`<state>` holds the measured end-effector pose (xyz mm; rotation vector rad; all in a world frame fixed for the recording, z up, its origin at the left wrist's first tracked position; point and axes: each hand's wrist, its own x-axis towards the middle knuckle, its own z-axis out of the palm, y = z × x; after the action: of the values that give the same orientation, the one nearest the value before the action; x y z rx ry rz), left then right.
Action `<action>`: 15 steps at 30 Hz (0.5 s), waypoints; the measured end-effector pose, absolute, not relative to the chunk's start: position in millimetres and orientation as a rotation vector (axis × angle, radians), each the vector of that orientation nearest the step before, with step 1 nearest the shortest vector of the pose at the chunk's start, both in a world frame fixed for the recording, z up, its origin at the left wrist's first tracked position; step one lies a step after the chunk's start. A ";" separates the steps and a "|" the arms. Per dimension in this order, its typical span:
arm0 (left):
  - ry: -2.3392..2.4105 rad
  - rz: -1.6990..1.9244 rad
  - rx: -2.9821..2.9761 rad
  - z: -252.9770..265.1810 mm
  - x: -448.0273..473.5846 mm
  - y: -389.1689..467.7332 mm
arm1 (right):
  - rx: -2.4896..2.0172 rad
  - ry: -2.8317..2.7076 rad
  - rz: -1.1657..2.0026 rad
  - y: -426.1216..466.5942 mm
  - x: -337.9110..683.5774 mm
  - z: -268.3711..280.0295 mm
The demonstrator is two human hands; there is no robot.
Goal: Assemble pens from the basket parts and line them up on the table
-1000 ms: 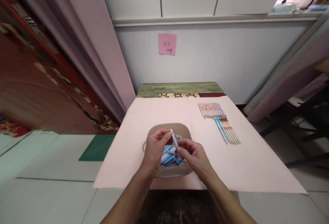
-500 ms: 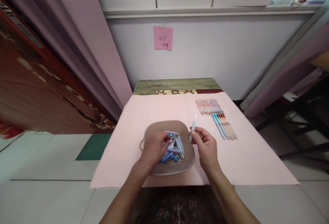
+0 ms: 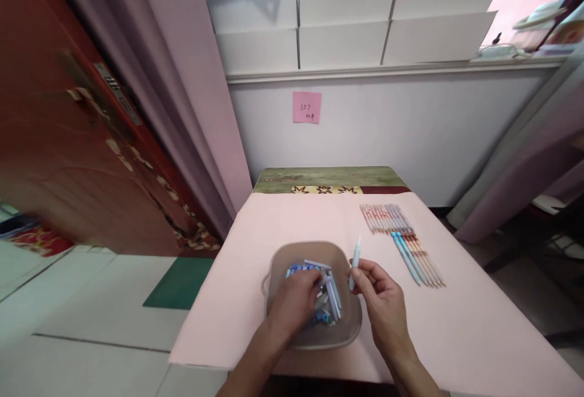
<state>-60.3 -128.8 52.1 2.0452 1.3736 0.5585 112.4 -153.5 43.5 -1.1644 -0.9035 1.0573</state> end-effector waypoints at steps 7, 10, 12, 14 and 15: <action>1.066 1.115 0.790 56.6 -66.1 -130.6 | -1.117 -0.923 1.109 -160.4 105.6 47.7; 0.990 1.139 0.694 56.5 -65.6 -133.0 | -1.102 -0.926 1.136 -162.0 103.0 47.1; 1.016 1.128 0.747 55.7 -65.6 -133.6 | -1.101 -0.928 1.142 -162.2 102.5 46.6; 1.102 1.111 0.877 54.5 -65.9 -133.7 | -1.109 -0.926 1.134 -162.0 102.7 46.3; 1.161 1.096 0.963 53.9 -66.2 -133.6 | -1.114 -0.923 1.128 -161.8 102.9 46.2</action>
<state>-66.2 -133.6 53.9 0.9633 1.1613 1.0964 102.9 -161.8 46.2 -1.1136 -0.9231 1.1280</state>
